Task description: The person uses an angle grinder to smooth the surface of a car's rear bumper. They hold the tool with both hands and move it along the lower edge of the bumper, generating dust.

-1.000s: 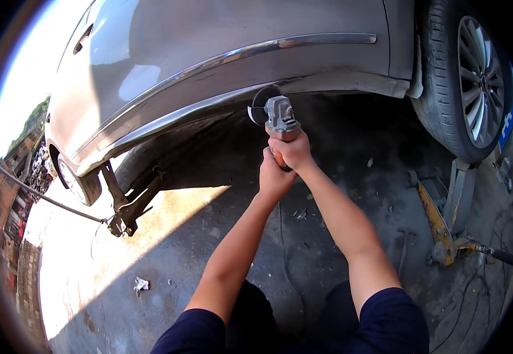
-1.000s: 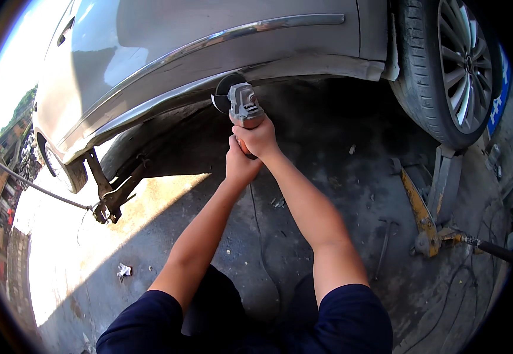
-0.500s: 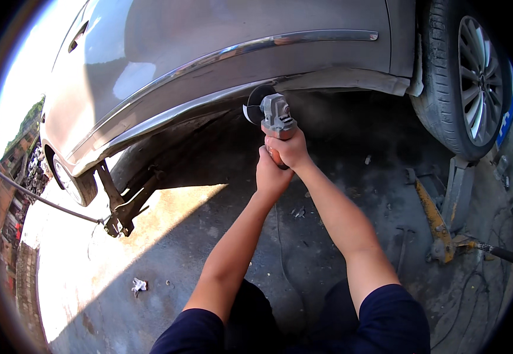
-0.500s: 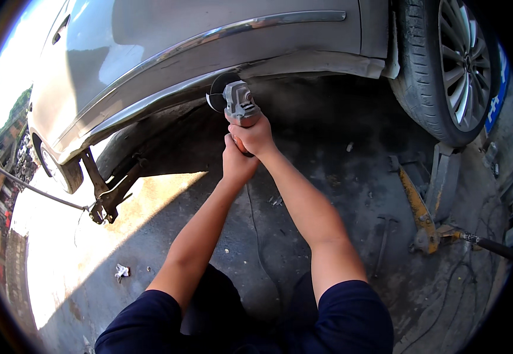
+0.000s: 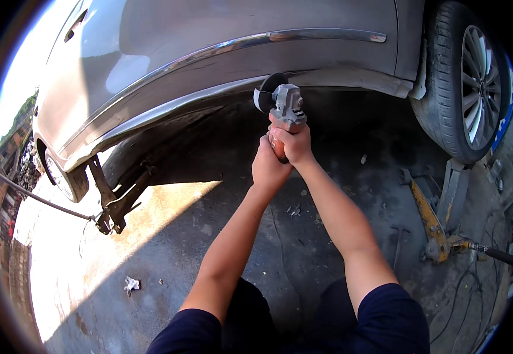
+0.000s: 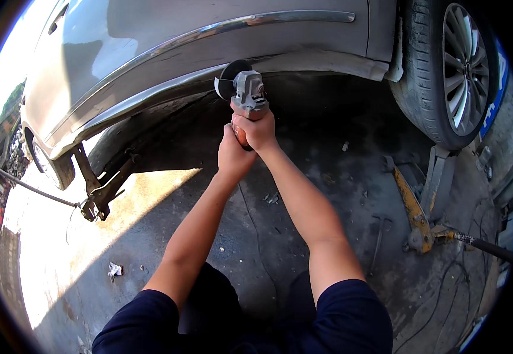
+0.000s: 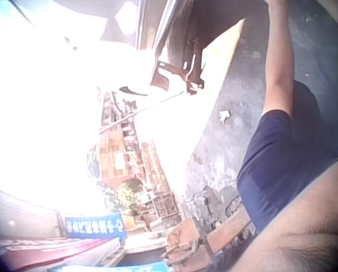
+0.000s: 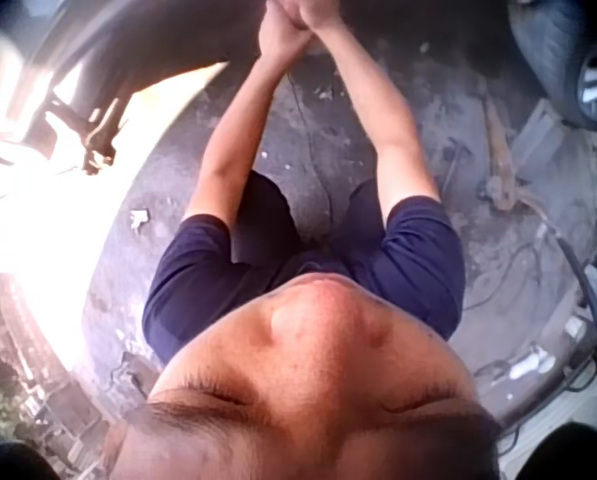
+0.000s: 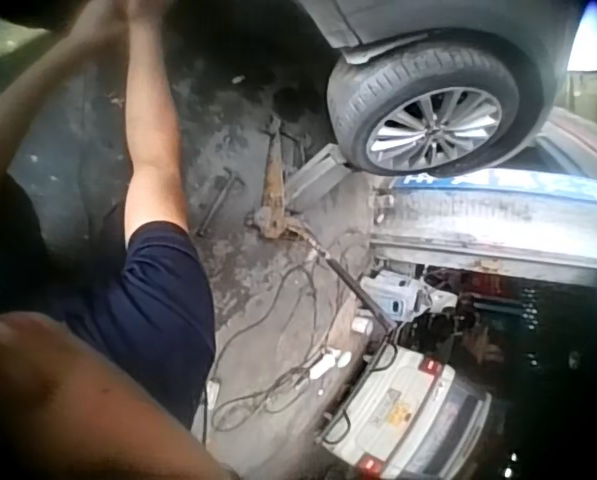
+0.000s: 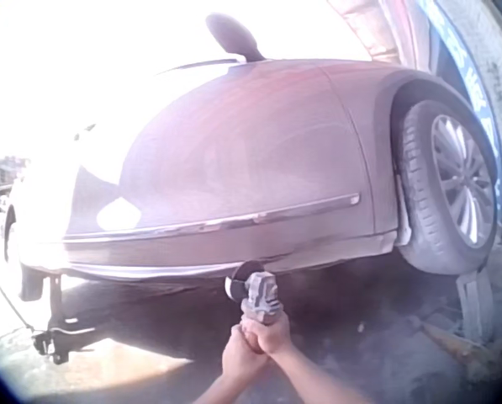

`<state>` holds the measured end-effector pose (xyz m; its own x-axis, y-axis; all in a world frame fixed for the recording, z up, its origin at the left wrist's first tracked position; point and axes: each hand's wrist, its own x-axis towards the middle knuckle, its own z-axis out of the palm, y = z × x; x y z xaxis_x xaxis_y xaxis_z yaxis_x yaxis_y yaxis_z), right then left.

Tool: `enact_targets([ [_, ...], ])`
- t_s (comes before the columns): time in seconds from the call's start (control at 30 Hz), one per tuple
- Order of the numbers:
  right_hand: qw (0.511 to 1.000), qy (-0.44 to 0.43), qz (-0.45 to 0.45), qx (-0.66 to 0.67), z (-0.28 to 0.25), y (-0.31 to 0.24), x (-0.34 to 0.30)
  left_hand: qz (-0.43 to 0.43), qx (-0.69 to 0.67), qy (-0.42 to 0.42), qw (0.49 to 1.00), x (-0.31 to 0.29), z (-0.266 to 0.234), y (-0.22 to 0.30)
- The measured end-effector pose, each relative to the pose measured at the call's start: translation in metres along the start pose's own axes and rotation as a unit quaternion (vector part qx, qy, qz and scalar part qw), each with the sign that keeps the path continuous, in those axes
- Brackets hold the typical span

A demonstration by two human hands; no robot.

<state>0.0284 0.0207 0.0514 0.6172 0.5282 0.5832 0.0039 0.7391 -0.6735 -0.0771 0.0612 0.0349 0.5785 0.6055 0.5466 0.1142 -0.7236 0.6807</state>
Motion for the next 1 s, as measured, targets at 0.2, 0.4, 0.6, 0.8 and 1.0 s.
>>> enact_targets([
  [0.2, 0.991, -0.014, -0.013, -0.136, 0.007, 0.012, 0.003, -0.011, -0.097, 0.053, 0.994, -0.008, 0.007, -0.009],
  [0.4, 0.996, -0.003, 0.02, -0.091, 0.008, 0.0, 0.0, 0.007, -0.098, 0.015, 0.995, -0.002, 0.003, -0.009],
  [0.6, 0.995, 0.014, -0.011, -0.099, 0.008, -0.006, -0.001, 0.013, -0.08, -0.015, 0.997, 0.004, 0.003, -0.01],
  [0.8, 0.981, -0.007, -0.062, -0.181, 0.019, -0.001, 0.0, -0.021, -0.134, 0.009, 0.991, -0.003, 0.005, -0.017],
  [1.0, 0.987, 0.004, -0.026, -0.159, 0.022, -0.002, -0.002, 0.001, -0.097, -0.017, 0.995, 0.001, -0.005, -0.016],
])
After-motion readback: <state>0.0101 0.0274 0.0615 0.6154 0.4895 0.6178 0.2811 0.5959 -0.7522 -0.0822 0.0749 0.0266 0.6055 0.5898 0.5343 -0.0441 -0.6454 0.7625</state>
